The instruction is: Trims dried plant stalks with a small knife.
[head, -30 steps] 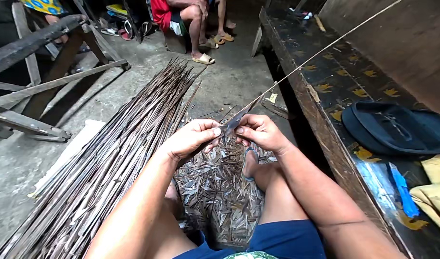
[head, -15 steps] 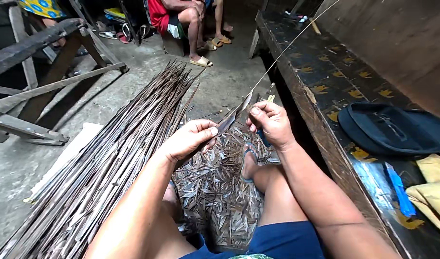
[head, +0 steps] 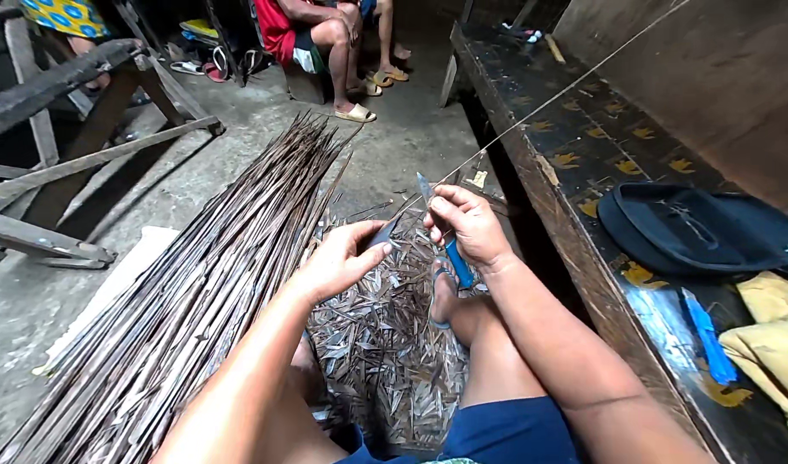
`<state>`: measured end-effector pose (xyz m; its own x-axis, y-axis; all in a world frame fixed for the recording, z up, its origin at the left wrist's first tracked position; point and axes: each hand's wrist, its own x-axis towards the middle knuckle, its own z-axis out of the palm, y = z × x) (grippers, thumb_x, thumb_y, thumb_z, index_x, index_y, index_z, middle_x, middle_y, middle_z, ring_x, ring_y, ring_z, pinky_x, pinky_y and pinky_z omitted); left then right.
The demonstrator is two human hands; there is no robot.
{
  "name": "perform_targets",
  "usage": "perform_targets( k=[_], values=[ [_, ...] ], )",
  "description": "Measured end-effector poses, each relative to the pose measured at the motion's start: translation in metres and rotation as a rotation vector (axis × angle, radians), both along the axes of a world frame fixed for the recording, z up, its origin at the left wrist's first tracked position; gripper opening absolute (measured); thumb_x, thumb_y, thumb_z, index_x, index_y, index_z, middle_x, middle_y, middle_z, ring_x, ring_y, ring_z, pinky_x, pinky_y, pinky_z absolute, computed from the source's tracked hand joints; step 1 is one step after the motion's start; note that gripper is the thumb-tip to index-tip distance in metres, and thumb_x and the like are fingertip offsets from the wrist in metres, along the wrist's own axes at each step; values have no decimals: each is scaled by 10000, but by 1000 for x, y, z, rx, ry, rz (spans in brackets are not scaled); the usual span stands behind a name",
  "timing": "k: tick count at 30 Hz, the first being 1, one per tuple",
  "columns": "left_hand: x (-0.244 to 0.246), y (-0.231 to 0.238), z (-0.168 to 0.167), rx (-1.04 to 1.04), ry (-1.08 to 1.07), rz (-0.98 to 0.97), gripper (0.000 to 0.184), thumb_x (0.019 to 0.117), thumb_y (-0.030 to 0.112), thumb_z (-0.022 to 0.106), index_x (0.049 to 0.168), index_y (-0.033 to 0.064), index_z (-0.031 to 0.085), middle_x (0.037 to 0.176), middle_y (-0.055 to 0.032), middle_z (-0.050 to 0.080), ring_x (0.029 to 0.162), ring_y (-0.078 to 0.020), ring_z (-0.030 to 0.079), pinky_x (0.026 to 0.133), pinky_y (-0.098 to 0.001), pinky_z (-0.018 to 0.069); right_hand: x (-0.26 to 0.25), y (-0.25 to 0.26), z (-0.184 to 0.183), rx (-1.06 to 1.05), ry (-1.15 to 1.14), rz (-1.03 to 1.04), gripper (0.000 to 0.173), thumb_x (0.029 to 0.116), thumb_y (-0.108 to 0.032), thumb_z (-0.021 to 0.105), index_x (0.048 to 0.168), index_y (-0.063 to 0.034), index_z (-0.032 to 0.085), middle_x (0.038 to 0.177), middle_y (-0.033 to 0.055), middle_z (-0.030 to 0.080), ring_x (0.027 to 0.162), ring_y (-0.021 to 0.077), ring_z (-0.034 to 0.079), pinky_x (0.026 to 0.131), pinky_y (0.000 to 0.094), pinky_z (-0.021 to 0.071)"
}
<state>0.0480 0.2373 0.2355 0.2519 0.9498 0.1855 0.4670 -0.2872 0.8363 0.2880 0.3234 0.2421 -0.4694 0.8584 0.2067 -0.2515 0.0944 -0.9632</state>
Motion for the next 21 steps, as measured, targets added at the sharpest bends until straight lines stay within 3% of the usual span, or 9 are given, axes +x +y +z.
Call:
perform_targets(
  k=[2,4,8,11,14,17,21],
  values=[
    [3,-1,1,70,112,26,383,1046,254,513,1390,121,619,1029,-7,704,796,-51,638,745,-267,553,-3,-2,0,-82,18,-30,227,1081,-128,503,1250,-47,631,787,84,684,548,98,614,485,214,532],
    [4,0,1,101,146,42,420,1054,250,467,1435,122,589,1007,-23,699,769,-71,630,717,-287,552,-6,-4,0,-154,38,-18,222,1086,-126,488,1250,-54,619,802,85,678,558,102,621,486,218,540],
    [2,1,-1,147,206,80,583,977,336,653,1506,136,516,1249,-68,671,1045,-130,661,931,-359,553,-11,-7,2,-226,65,-10,228,1092,-121,473,1268,-65,607,807,80,680,559,100,626,478,212,538],
    [3,2,-6,249,305,130,482,985,216,603,1450,95,567,1143,-115,674,972,-214,661,868,-417,557,-11,-6,5,-248,98,-71,224,1096,-142,467,1260,-89,609,818,68,674,558,90,611,475,205,524],
    [1,2,-11,279,380,126,423,1012,183,531,1416,78,596,1092,-135,701,942,-258,691,849,-464,571,-8,-3,7,-219,98,-152,237,1097,-160,474,1287,-100,601,829,63,663,565,85,604,478,199,518],
    [-2,2,-11,216,303,106,366,1063,189,479,1386,94,622,1004,-75,708,816,-169,671,790,-392,579,-6,-2,5,-181,63,-125,263,1096,-146,471,1317,-87,601,843,75,675,572,94,617,486,212,534],
    [-4,1,-2,-3,63,36,347,1101,239,408,1328,131,648,913,5,715,590,-61,599,555,-242,526,-6,-7,2,-192,-19,13,289,1087,-120,475,1346,-74,594,815,91,675,559,105,600,493,227,525]
  ],
)
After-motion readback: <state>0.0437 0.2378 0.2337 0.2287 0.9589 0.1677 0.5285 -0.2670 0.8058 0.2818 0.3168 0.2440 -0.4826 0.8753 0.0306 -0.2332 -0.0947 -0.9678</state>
